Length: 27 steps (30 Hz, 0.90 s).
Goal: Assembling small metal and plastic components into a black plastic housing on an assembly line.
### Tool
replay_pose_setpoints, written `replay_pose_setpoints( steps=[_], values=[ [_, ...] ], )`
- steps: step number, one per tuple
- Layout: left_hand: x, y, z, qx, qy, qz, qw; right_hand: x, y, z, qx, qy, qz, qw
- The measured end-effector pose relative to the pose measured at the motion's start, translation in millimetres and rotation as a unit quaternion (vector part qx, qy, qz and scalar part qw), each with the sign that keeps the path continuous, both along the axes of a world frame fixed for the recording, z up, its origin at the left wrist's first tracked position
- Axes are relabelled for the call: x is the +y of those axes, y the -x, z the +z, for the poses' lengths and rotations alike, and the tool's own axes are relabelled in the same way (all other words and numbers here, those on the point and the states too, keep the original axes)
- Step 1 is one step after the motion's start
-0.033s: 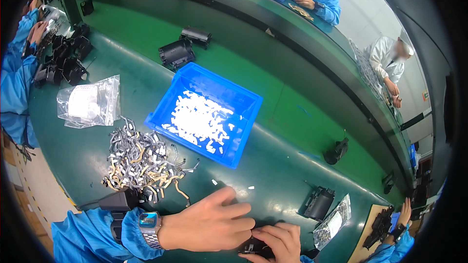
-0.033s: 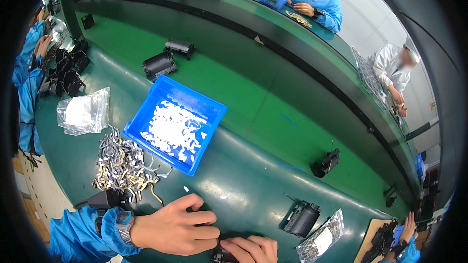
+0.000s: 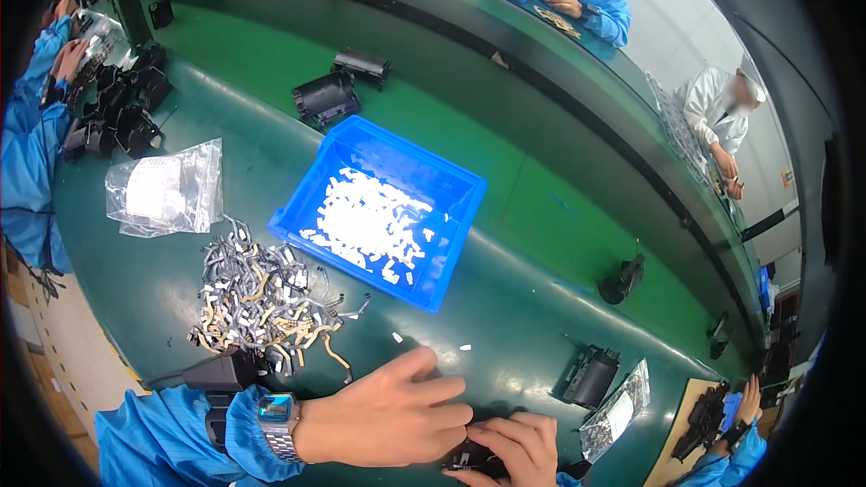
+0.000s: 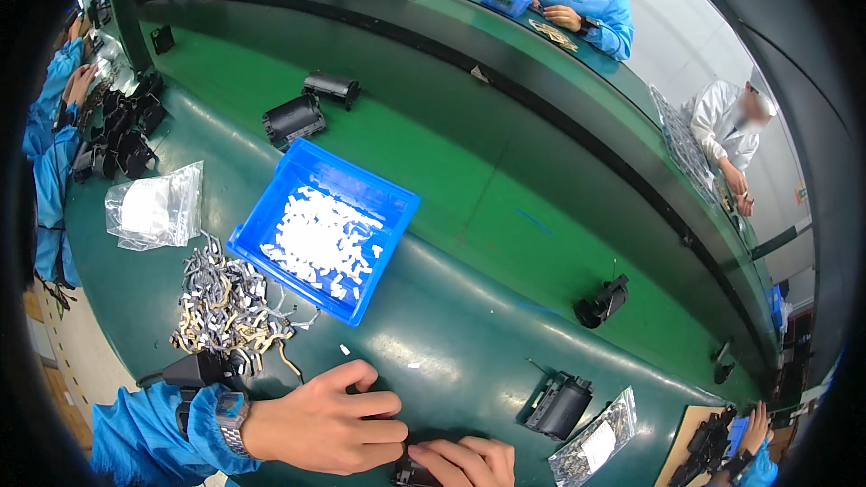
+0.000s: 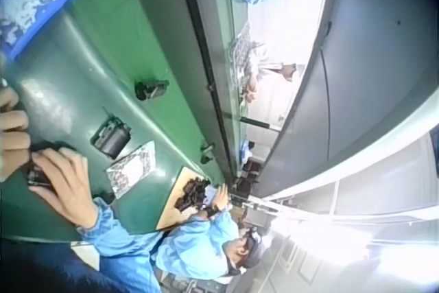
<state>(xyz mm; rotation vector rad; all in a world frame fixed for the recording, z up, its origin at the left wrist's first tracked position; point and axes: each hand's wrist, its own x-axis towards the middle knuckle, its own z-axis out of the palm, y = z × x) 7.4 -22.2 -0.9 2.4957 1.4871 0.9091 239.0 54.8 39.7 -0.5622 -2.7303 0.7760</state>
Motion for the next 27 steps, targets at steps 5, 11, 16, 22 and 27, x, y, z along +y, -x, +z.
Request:
replay_pose_setpoints(
  steps=[5,11,16,22,27],
  values=[
    [2,-2,-4,-0.035,-0.041,0.058,0.997,1,3,3,-0.002,-0.006,0.009,1.000],
    [10,4,12,-0.082,0.030,0.053,0.995,9,-7,1,-0.010,0.039,-0.011,0.999],
    [3,4,5,-0.209,0.026,-0.072,0.975,7,-1,8,-0.014,0.010,0.008,1.000],
    [7,5,-3,-0.169,0.014,-0.088,0.982,10,-7,14,0.025,-0.016,-0.030,0.999],
    [6,2,-4,-0.178,0.018,-0.095,0.979,9,-7,13,0.046,-0.048,-0.011,0.998]
  ],
)
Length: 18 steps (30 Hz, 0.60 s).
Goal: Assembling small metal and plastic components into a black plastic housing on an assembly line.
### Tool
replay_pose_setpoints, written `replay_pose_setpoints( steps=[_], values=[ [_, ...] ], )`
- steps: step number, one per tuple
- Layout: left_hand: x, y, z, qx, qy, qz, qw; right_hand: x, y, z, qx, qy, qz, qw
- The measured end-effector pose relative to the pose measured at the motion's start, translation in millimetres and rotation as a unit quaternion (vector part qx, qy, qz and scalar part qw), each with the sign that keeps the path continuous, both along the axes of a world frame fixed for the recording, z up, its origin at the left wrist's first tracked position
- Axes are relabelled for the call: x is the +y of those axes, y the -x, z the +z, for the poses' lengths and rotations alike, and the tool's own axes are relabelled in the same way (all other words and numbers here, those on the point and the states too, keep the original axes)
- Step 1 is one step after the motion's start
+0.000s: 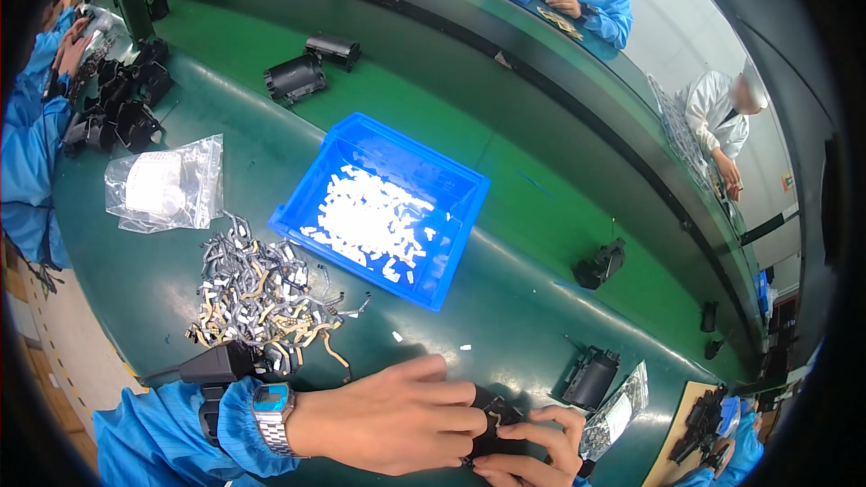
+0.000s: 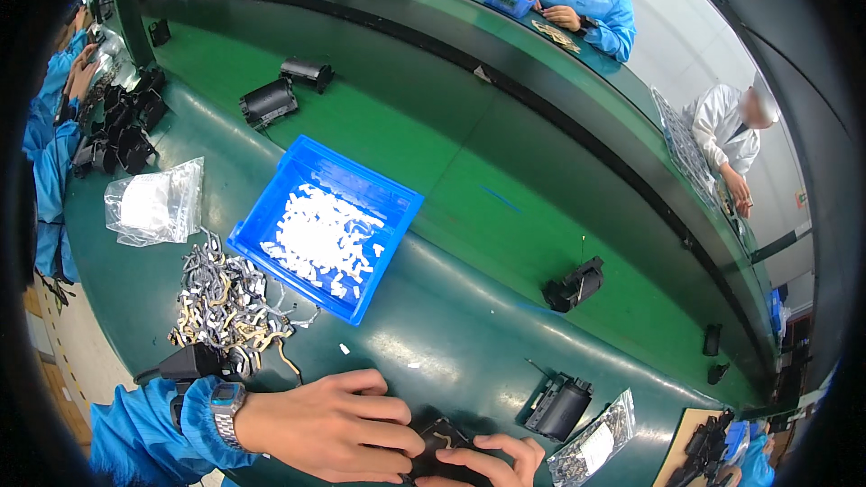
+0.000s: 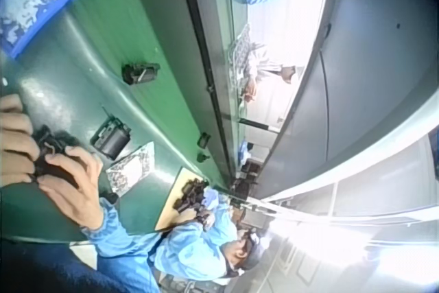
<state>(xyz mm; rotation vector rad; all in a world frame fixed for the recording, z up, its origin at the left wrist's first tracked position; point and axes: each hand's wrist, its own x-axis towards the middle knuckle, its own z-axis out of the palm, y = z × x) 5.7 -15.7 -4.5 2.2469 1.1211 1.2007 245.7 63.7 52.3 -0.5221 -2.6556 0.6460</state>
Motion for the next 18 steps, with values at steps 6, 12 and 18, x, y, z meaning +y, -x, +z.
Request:
replay_pose_setpoints(
  steps=[6,12,18],
  values=[
    [0.5,-0.5,-0.1,-0.012,0.006,-0.010,1.000,-2.2,3.7,0.0,0.003,-0.008,-0.007,1.000],
    [-1.0,-0.9,-0.7,-0.027,-0.014,0.002,1.000,-6.9,4.8,-0.7,0.016,-0.009,-0.014,1.000],
    [-0.2,1.3,-4.6,0.004,-0.028,-0.013,1.000,-6.1,4.6,0.9,0.035,-0.033,0.007,0.999]
  ],
)
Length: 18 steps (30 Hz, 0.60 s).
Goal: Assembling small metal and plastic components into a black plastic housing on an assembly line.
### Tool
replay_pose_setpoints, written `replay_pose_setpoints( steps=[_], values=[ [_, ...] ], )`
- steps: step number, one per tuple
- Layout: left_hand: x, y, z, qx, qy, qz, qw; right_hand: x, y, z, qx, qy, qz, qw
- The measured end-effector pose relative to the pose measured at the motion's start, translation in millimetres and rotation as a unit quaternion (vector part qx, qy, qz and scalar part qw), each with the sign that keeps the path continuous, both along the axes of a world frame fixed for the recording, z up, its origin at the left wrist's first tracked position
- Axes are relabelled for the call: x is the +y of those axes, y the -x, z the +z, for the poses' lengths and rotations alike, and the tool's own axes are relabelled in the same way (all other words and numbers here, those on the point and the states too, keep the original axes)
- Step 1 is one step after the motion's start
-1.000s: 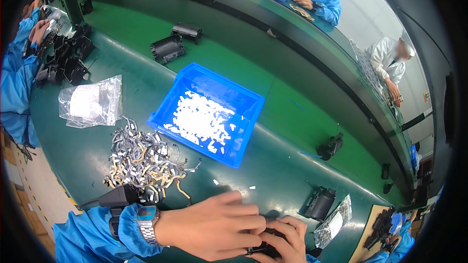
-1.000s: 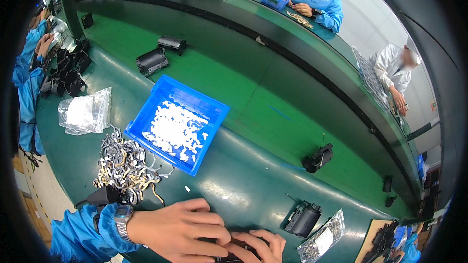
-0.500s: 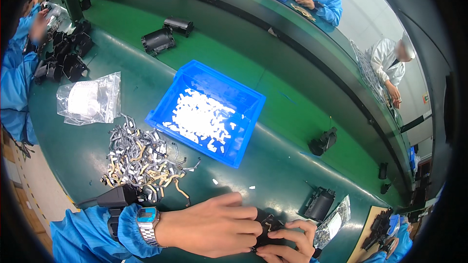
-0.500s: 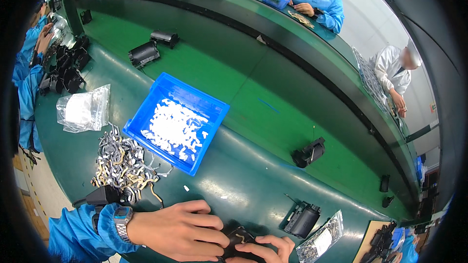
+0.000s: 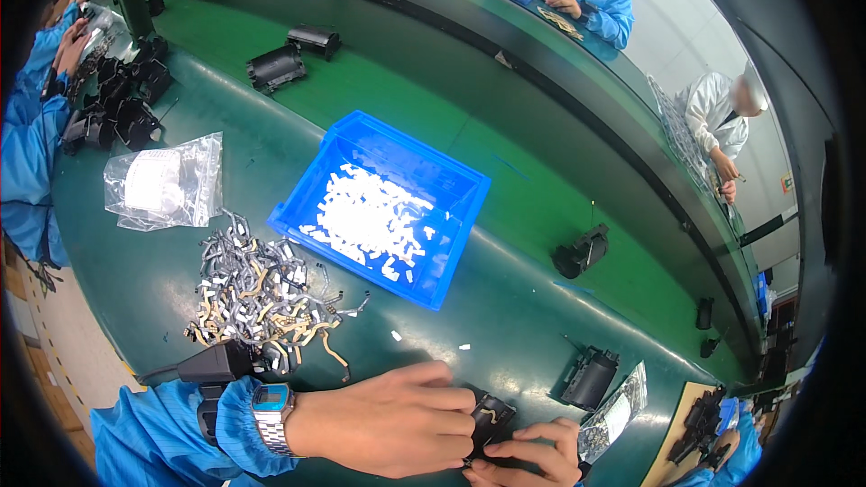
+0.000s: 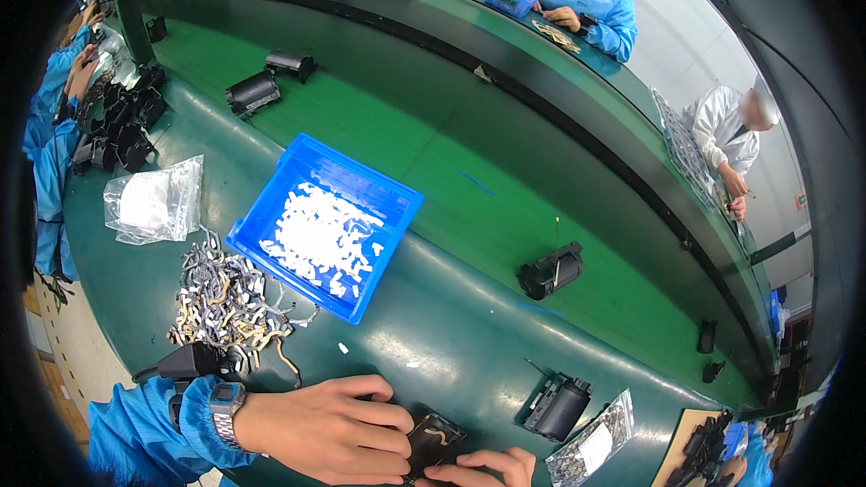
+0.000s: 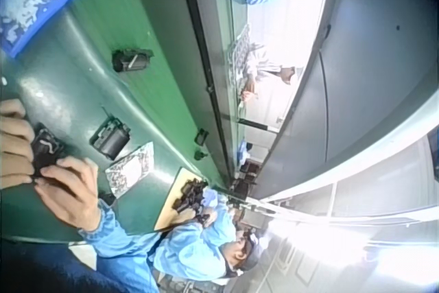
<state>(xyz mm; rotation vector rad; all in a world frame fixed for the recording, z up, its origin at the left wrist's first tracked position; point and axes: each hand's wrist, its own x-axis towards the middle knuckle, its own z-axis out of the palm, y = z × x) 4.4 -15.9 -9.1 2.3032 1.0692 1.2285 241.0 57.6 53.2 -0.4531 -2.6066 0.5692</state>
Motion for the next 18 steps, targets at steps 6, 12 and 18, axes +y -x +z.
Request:
replay_pose_setpoints(
  steps=[6,12,18],
  values=[
    [1,-2,2,-0.011,0.034,-0.008,0.999,-7,-2,-4,0.028,-0.108,0.005,0.994],
    [4,1,12,-0.023,0.051,0.015,0.998,-7,1,-8,0.079,-0.096,-0.008,0.992],
    [-3,4,14,0.003,0.035,0.059,0.998,29,32,28,0.016,0.018,0.011,1.000]
  ],
)
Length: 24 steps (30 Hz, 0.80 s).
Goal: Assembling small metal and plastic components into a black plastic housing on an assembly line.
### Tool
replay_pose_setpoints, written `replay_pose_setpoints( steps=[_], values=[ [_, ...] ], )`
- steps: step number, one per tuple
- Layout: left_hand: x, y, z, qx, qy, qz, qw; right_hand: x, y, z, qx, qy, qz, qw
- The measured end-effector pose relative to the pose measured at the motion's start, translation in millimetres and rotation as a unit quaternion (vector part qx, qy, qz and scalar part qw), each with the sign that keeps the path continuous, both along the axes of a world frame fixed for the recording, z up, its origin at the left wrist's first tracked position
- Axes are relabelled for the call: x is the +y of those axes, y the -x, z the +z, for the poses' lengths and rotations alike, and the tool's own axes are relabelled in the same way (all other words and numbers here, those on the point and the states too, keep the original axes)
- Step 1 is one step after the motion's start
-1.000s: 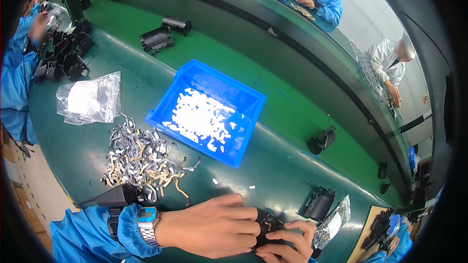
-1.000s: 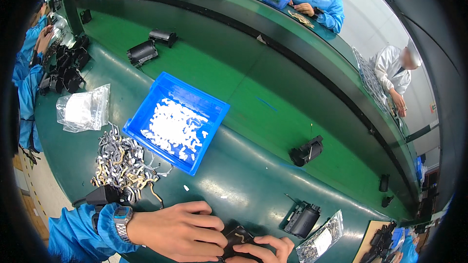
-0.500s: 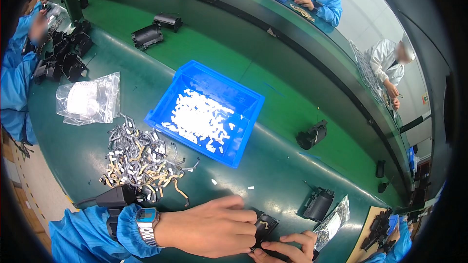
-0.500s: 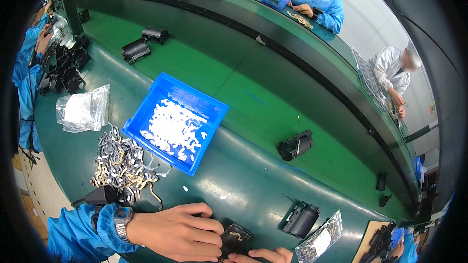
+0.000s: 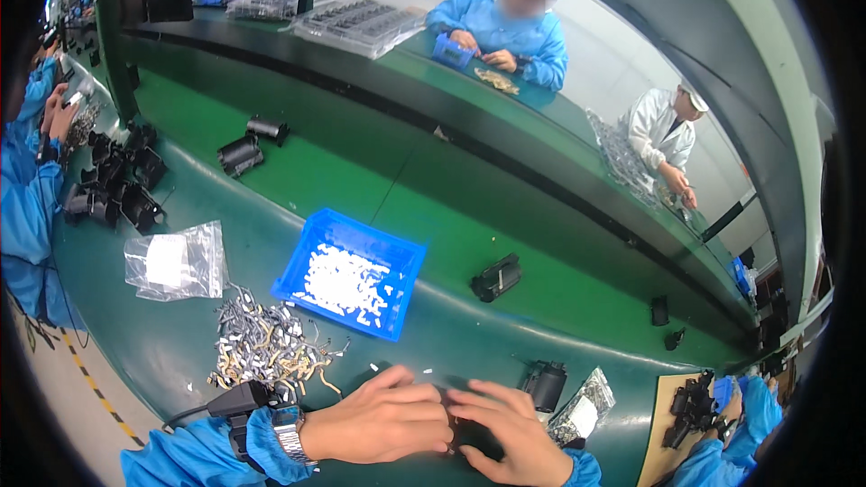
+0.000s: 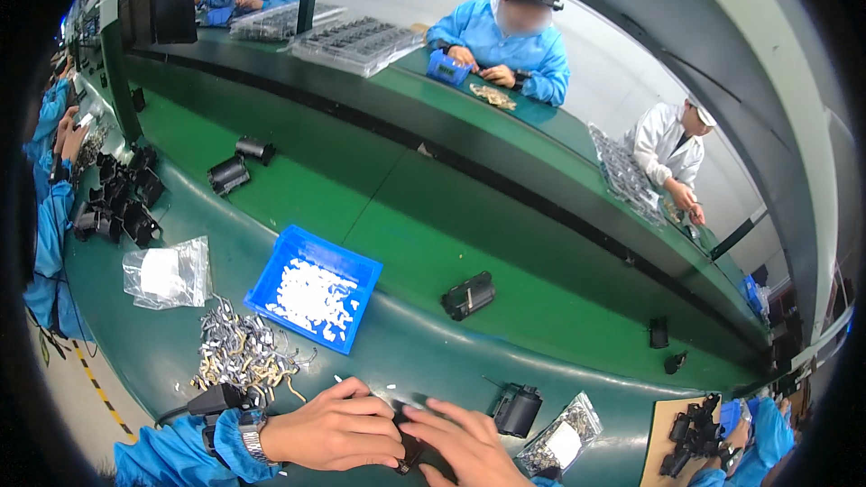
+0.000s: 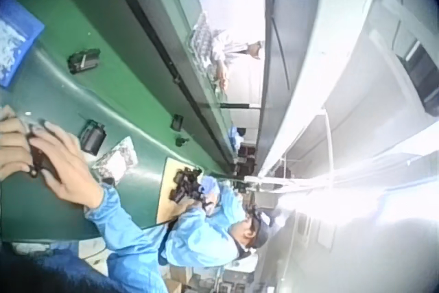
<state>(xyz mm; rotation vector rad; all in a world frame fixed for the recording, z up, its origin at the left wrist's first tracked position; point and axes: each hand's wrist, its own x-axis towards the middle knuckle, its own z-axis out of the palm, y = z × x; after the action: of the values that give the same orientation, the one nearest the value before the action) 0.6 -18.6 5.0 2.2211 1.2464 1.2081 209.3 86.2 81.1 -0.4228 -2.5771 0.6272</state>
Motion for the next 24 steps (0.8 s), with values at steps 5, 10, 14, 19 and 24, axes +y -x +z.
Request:
replay_pose_setpoints(
  steps=[5,10,14,19,24],
  values=[
    [3,3,1,-0.032,-0.047,0.016,0.998,25,13,-3,-0.182,0.017,0.135,0.974],
    [1,5,16,-0.113,-0.132,0.158,0.972,69,32,32,-0.066,0.089,-0.066,0.992],
    [-2,0,15,-0.092,-0.158,0.131,0.975,166,30,-1,-0.056,0.026,-0.248,0.967],
    [-4,0,22,-0.142,-0.117,0.109,0.977,198,20,-44,-0.085,0.119,-0.337,0.930],
    [1,-2,11,-0.083,-0.097,0.105,0.986,148,66,-1,-0.031,-0.140,-0.154,0.978]
  ],
)
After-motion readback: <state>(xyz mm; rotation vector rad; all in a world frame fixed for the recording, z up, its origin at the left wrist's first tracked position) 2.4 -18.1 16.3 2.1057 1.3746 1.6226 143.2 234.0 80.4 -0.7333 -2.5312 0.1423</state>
